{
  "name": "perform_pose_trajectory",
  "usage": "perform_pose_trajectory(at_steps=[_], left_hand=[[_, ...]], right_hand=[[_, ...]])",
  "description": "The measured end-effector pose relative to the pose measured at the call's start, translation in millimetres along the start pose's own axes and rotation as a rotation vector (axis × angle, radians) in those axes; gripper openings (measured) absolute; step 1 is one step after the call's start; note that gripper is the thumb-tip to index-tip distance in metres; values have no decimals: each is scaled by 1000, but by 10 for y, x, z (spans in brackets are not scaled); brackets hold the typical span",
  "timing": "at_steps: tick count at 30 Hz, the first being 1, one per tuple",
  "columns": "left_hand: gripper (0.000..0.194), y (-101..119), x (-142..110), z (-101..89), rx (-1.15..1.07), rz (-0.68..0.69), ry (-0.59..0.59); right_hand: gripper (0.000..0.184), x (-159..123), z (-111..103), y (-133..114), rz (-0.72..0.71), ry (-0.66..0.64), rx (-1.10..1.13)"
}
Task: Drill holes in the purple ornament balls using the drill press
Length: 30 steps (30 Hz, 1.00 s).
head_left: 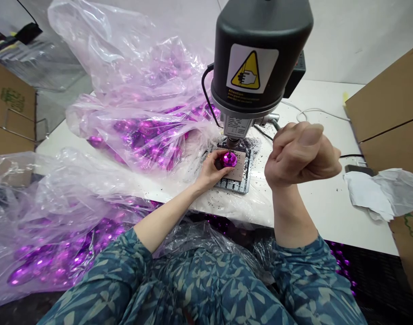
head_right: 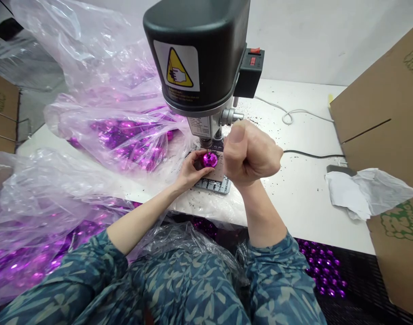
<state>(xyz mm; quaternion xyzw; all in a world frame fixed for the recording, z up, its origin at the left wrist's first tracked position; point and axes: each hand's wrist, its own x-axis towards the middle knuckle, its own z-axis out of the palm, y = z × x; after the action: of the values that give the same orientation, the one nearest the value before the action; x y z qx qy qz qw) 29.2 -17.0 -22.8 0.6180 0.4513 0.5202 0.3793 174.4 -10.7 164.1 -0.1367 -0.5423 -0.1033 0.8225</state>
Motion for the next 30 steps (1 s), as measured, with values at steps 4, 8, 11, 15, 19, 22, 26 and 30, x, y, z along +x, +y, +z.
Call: perform_pose_trajectory(at_steps=[4,8,11,15,19,22,26,30], left_hand=[[62,7,2,1,8,4,6],[62,24,1,-1,11,0,6],[62,40,-7,-2,-2,-5,2],[63,32,-24,6,-25,-9,1],[62,14,5,20,-8,-2,13],[60,95,1,12,45,-10,44],[49,358,-325,-25,205,102,106],[43,564,-1036,-104,157,470,-303]], right_hand=[[64,-91,-64,45,-62,3,22],[64,-181,-151,110,-76,-33,-12],[60,-219,-184,180,-174,-32,28],[58,-265,-225,204,-256,-112,88],[65,-141,-132,94,-164,-91,66],[66,154,83,11,32,-14,0],[62,516,287,19,228,-45,40],[56,575,251,45,392,-103,138]])
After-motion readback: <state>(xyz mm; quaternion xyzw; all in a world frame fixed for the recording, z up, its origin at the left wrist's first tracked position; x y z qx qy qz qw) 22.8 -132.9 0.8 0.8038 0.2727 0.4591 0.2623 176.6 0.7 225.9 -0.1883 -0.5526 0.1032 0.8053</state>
